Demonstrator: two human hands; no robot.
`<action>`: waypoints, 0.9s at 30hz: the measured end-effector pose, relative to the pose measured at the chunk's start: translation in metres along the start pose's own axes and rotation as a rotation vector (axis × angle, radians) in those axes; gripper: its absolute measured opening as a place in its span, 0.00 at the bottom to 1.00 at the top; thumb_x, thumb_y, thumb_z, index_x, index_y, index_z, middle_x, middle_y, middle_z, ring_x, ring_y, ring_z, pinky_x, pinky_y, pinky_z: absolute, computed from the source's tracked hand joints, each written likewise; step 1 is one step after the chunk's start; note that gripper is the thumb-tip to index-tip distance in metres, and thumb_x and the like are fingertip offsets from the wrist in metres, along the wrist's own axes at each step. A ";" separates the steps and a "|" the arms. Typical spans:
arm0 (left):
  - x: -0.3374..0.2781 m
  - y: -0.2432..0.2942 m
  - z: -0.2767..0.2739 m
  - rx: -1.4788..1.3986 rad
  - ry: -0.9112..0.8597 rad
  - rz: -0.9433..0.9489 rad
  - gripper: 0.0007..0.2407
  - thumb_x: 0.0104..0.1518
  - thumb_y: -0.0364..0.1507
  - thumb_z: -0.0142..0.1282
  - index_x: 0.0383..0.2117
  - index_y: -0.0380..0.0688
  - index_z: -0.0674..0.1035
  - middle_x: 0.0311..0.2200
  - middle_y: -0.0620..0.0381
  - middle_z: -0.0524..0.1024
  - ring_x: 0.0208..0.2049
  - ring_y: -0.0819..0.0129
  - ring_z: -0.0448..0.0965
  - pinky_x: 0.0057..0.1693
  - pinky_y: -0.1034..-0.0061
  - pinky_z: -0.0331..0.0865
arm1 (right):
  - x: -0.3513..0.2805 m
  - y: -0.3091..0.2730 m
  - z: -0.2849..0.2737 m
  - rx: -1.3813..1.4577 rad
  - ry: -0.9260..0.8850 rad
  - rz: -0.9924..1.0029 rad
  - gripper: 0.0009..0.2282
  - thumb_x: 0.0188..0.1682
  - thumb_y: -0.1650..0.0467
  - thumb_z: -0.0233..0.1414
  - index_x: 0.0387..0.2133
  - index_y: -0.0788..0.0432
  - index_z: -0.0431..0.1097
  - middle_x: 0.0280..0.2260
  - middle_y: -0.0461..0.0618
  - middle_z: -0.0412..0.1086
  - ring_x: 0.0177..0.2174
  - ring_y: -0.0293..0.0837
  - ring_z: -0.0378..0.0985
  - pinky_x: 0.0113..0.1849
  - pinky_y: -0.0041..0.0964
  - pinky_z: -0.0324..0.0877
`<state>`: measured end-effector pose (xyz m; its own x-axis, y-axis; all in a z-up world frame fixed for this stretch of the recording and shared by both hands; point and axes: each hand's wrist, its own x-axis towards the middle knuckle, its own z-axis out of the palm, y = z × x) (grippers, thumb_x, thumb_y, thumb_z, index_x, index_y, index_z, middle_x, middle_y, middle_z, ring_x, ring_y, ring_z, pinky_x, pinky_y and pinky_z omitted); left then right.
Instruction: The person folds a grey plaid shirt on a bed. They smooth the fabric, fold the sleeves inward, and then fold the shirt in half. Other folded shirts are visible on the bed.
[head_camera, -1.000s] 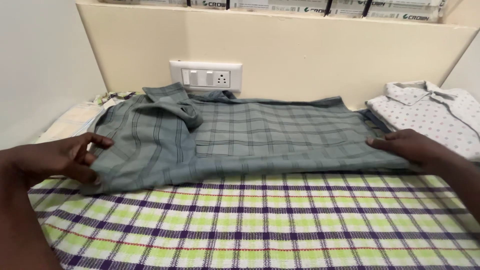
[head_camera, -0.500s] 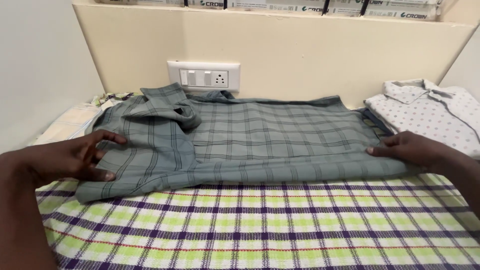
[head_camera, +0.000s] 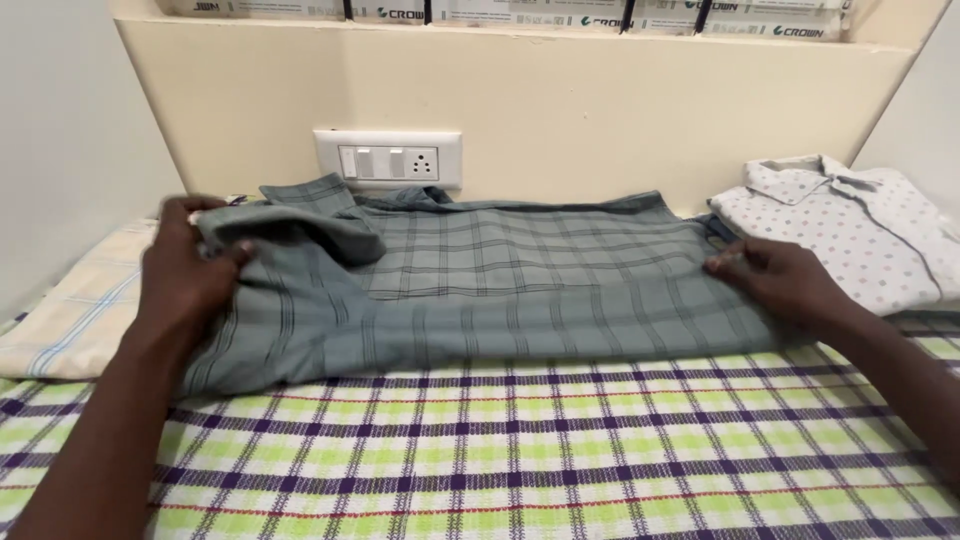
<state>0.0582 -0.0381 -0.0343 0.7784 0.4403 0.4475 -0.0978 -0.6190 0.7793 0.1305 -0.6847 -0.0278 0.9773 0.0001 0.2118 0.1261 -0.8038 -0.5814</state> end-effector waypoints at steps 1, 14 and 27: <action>-0.007 0.011 -0.002 0.111 0.153 0.194 0.25 0.57 0.28 0.70 0.58 0.45 0.70 0.37 0.43 0.79 0.38 0.50 0.81 0.44 0.62 0.73 | -0.002 -0.001 0.001 -0.010 0.090 -0.022 0.16 0.50 0.58 0.58 0.41 0.57 0.80 0.31 0.53 0.79 0.33 0.42 0.78 0.36 0.39 0.72; -0.015 0.039 0.046 0.589 0.448 0.713 0.24 0.59 0.32 0.65 0.58 0.34 0.69 0.52 0.38 0.72 0.56 0.41 0.72 0.61 0.53 0.66 | 0.004 -0.018 0.040 -0.407 0.337 -0.229 0.17 0.53 0.55 0.55 0.42 0.56 0.77 0.29 0.58 0.78 0.34 0.55 0.79 0.39 0.52 0.73; -0.084 0.091 0.131 0.652 -1.038 0.498 0.34 0.62 0.56 0.19 0.73 0.56 0.36 0.76 0.64 0.24 0.75 0.68 0.19 0.74 0.66 0.22 | -0.065 -0.131 0.114 -0.293 -0.478 -0.559 0.37 0.57 0.49 0.22 0.69 0.67 0.37 0.73 0.60 0.31 0.71 0.53 0.29 0.66 0.51 0.31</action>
<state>0.0650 -0.2166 -0.0582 0.8849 -0.4422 -0.1461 -0.4225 -0.8943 0.1475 0.0701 -0.5114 -0.0550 0.7575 0.6527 0.0123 0.6352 -0.7327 -0.2441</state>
